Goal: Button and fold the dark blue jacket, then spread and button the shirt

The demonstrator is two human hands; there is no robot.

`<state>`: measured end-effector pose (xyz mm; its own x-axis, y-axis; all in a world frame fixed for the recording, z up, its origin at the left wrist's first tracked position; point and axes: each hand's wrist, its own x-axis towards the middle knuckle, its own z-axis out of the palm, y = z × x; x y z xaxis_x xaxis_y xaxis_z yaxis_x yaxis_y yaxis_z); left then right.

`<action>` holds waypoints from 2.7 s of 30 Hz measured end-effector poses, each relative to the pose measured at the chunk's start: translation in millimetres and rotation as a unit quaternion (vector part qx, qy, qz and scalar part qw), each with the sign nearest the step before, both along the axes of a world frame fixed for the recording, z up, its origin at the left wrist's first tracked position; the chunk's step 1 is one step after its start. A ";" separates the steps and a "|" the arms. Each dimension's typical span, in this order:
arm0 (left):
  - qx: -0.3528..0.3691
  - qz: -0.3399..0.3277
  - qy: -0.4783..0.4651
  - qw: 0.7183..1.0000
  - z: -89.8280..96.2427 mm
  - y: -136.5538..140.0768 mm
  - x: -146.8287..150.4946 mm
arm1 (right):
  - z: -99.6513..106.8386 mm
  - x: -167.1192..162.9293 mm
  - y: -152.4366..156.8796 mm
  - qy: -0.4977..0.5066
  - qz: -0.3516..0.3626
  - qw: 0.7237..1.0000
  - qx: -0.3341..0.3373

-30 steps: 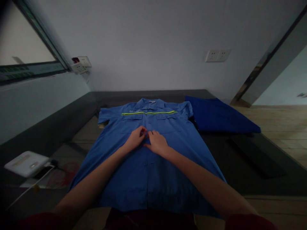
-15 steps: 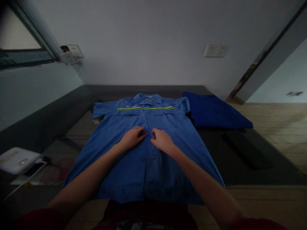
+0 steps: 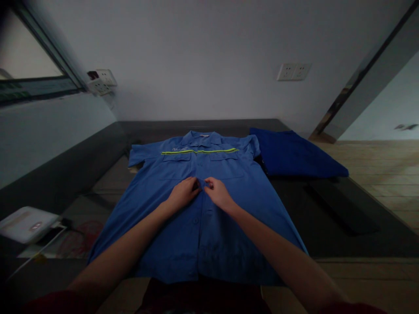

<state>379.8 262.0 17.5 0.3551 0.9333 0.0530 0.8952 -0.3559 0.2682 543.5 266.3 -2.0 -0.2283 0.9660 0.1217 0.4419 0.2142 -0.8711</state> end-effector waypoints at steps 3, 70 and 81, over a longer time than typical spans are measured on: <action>-0.006 0.003 0.016 1.000 1.9 -0.6 -0.1 | -4.4 0.0 -2.5 0.013 -0.009 0.999 0.028; 0.059 -0.022 -0.040 0.997 9.2 -5.0 -0.2 | 13.9 2.5 -0.5 -0.087 -0.013 0.988 0.131; 0.071 -0.065 -0.050 0.994 10.5 -2.5 -3.2 | 13.7 5.2 4.1 0.007 0.008 0.999 0.047</action>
